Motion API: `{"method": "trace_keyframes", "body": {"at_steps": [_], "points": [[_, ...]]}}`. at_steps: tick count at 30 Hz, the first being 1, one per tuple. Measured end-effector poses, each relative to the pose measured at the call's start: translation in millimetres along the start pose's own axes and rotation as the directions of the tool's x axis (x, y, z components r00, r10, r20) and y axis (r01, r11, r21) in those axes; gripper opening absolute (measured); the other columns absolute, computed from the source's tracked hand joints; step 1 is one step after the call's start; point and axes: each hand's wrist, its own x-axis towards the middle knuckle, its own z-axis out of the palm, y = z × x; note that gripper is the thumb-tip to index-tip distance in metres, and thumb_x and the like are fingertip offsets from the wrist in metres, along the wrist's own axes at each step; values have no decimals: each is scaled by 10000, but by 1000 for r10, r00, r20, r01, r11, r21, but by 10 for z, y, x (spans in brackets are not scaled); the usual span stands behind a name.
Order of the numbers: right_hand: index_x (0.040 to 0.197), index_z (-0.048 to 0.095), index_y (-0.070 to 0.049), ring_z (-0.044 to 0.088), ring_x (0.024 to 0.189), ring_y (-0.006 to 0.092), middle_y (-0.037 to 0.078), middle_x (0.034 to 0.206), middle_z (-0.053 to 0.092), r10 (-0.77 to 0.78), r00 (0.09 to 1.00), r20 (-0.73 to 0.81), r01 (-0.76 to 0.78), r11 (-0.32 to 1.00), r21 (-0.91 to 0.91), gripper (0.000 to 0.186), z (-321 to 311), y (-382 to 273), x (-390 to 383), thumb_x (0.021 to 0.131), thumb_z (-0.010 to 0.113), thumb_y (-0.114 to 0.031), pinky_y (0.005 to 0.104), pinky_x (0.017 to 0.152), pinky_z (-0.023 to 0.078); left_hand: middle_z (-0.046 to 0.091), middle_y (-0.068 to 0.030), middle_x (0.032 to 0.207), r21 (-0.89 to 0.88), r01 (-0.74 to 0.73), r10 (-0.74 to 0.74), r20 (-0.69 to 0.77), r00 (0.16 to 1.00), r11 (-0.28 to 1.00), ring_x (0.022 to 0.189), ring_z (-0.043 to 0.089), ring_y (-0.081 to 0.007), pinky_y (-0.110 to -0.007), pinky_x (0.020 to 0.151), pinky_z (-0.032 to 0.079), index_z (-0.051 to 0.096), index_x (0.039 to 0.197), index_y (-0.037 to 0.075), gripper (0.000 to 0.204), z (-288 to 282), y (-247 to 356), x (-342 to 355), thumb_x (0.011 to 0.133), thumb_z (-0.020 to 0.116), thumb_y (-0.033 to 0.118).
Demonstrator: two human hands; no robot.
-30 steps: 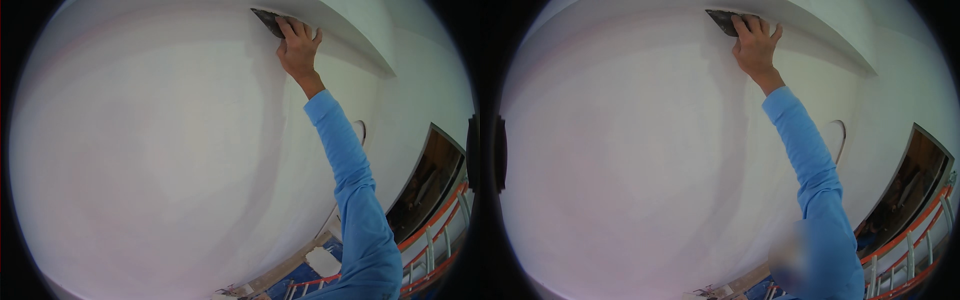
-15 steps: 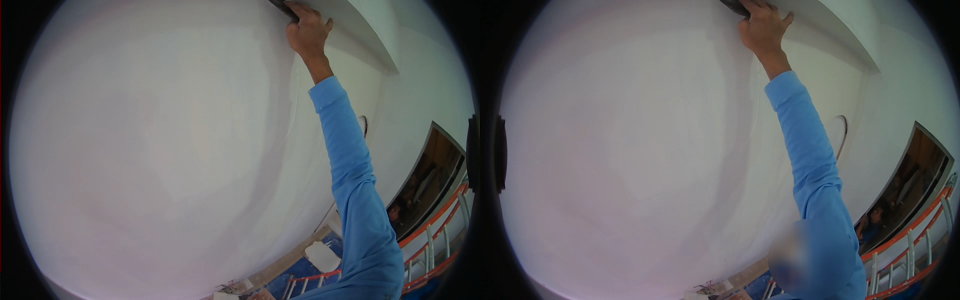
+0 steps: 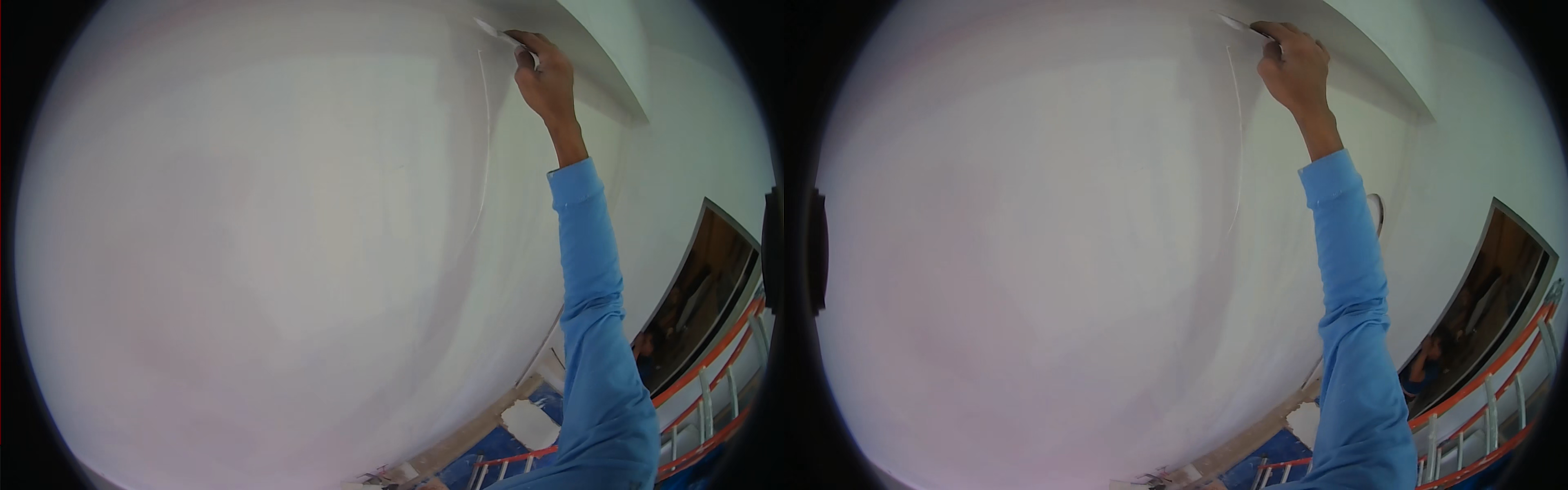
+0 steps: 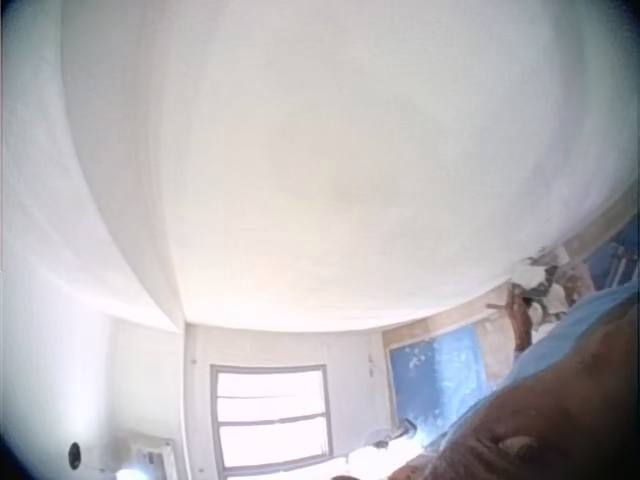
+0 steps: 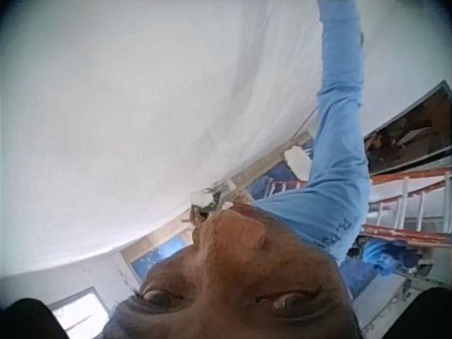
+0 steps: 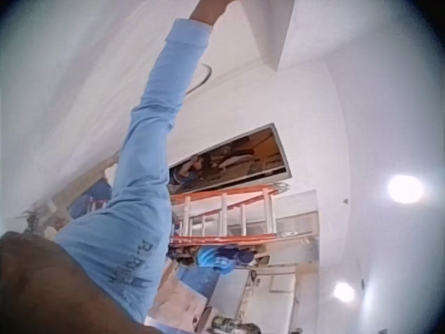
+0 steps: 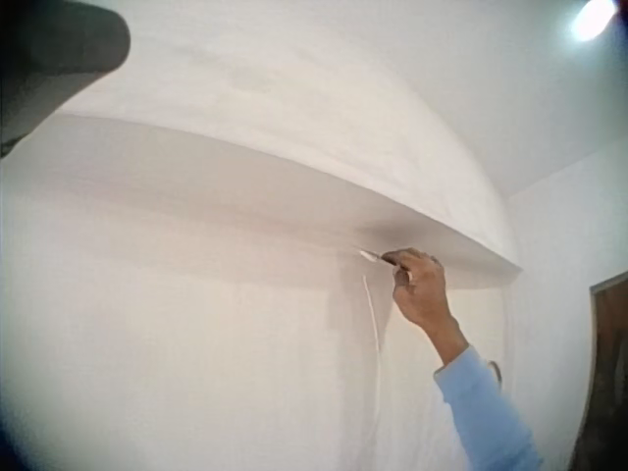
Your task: The person applies joint compound to a ceiling seam using a taping knife and a mud pan, then refills the knife from a bucket.
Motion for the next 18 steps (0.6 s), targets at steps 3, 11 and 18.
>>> {"method": "trace_keyframes", "body": {"at_steps": [3,11,18], "points": [[1062,749,-149,651,945,300,43,990,732,-27,999,17,27,999,18,361,79,-58,108,798,516,-70,604,1012,351,623,-43,896,-57,-43,39,-68,997,997,749,548,-104,-235,649,463,482,1394,-68,490,22,-116,0,1022,532,247],[1133,695,-72,590,1119,337,126,1138,690,-120,993,21,121,953,-277,436,266,-301,290,726,564,11,700,1039,303,632,-61,922,-97,30,-35,-50,998,995,768,555,-121,-251,666,474,501,1366,-66,477,104,13,48,1010,552,247],[1113,721,-80,600,1133,348,139,1148,702,11,1000,27,-3,964,-266,392,320,-411,193,755,575,-18,688,1078,273,636,-73,941,-109,59,-67,-71,995,992,781,567,-136,-264,674,487,529,1322,-63,444,157,176,114,999,569,238]]}}
